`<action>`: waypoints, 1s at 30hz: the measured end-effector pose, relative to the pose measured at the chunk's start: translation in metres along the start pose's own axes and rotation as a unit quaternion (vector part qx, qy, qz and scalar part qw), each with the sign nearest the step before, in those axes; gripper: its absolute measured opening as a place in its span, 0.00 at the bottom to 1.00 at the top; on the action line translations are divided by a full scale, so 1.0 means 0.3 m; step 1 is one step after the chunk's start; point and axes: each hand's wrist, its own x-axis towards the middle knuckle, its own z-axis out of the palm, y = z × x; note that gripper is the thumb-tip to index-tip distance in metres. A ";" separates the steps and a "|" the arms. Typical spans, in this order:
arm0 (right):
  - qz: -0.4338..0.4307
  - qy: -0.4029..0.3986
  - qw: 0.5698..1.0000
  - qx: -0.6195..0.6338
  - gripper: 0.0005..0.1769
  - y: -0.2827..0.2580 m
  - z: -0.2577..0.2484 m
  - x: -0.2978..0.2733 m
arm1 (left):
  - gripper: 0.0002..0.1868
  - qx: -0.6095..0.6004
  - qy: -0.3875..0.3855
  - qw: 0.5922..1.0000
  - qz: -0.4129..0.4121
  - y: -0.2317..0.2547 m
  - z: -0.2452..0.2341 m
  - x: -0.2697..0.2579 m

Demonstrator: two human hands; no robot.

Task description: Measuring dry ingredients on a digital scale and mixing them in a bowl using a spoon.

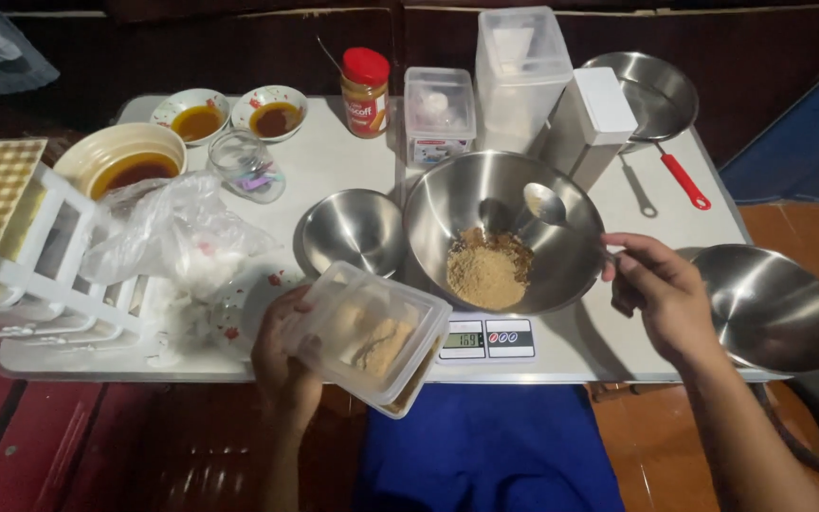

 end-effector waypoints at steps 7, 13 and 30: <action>0.027 0.030 0.999 0.008 0.25 -0.047 0.101 -0.170 | 0.44 0.150 -0.113 0.982 -0.019 0.118 -0.059 0.034; -0.123 0.043 0.991 0.029 0.30 0.202 0.137 -0.274 | 0.26 0.034 -0.054 0.981 -0.181 0.226 -0.019 0.054; -0.056 0.123 0.977 -0.165 0.19 0.084 0.106 -0.256 | 0.26 0.008 -0.078 0.981 -0.178 0.016 -0.044 0.022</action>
